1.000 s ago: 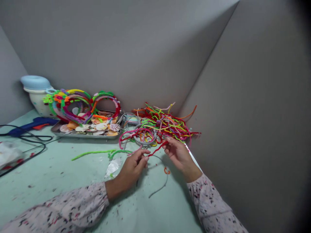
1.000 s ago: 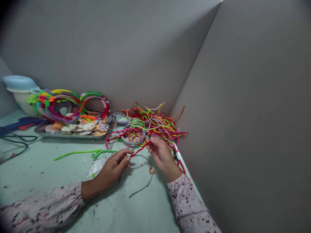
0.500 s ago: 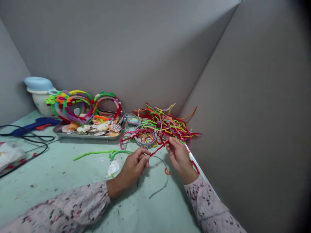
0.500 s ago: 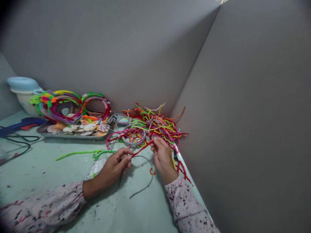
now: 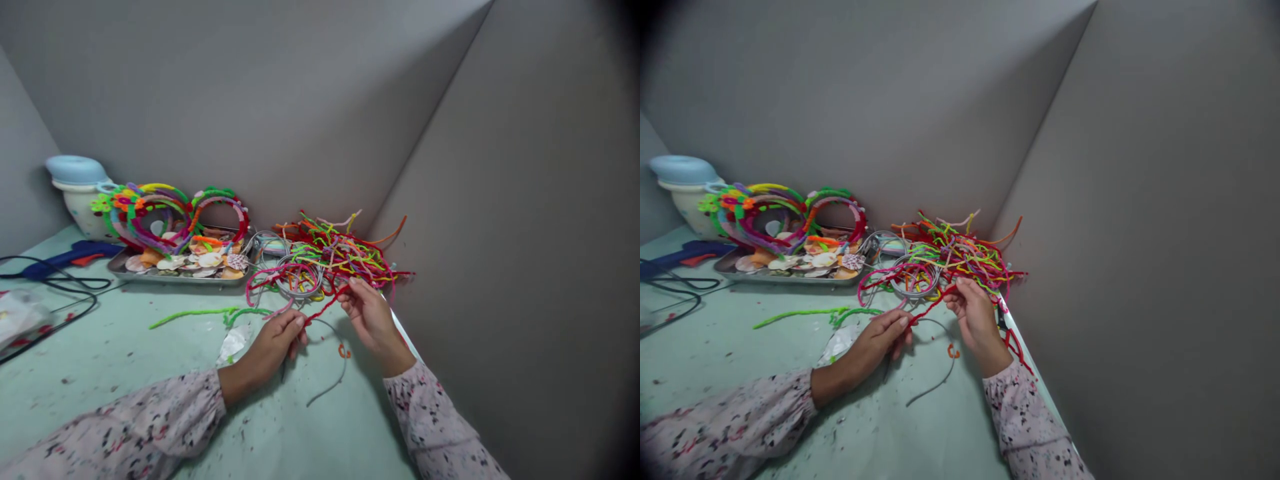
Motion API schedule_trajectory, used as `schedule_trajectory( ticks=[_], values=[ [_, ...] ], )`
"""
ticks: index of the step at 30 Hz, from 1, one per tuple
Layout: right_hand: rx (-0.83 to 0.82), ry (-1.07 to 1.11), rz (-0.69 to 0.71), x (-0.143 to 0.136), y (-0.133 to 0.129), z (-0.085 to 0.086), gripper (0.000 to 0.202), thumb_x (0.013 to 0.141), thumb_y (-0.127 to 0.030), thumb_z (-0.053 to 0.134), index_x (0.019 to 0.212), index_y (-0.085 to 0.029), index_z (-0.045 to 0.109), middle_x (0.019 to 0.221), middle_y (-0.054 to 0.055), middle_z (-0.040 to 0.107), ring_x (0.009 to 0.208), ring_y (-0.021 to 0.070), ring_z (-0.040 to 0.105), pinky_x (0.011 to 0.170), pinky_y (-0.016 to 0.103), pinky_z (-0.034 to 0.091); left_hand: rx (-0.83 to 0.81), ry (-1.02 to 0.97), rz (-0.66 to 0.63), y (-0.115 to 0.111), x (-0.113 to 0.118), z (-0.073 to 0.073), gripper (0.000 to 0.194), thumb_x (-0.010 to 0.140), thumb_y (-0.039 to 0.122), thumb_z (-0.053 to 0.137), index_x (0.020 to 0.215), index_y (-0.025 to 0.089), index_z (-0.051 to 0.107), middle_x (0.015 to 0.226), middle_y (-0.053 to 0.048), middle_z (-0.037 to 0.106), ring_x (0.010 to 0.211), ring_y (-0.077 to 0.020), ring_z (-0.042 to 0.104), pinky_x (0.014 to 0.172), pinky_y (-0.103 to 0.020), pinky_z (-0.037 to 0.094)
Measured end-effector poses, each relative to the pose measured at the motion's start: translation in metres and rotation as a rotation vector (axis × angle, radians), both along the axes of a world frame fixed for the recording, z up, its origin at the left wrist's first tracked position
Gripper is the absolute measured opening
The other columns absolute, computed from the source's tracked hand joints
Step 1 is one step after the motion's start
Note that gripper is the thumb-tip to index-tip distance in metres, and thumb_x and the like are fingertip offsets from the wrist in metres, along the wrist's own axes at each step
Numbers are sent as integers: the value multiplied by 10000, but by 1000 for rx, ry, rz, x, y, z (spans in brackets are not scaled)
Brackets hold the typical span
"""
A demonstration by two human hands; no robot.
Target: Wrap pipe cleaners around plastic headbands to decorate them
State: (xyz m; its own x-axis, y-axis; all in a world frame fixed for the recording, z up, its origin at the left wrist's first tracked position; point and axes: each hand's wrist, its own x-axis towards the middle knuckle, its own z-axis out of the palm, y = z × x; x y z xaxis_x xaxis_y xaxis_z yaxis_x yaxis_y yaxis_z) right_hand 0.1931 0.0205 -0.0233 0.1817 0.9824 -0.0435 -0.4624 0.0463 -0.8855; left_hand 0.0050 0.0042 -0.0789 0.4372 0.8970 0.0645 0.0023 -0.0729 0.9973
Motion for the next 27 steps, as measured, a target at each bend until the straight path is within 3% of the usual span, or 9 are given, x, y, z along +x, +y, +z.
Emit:
schedule_trajectory(
  ticks=[6,12,20,27],
  values=[
    [4,7,-4,1,0,1,179,661,-259,760,728,-154,631,646,-19,658,550,74,609,485,145,491,-19,14,-51,1,-1,-2,335,933,426,421,802,145,547,645,5,563,467,-60,437,452,-188,324],
    [7,35,-54,6,4,-6,146,674,-225,756,721,-153,639,638,-17,655,565,71,614,501,136,500,-2,4,27,1,-1,0,312,926,422,438,775,160,517,638,22,536,474,-61,425,463,-185,324],
    [-27,155,-132,2,8,-13,139,654,-161,748,717,-164,624,622,-32,634,565,62,596,547,131,517,35,-16,114,-4,0,16,304,928,393,445,733,164,494,626,35,499,502,-67,410,508,-192,332],
    [-34,41,-69,4,6,-14,161,655,-221,764,733,-174,631,662,-16,636,588,82,604,525,156,524,-2,-89,119,-3,-2,15,316,922,431,446,752,170,497,640,36,501,489,-70,413,485,-198,323]
  ],
)
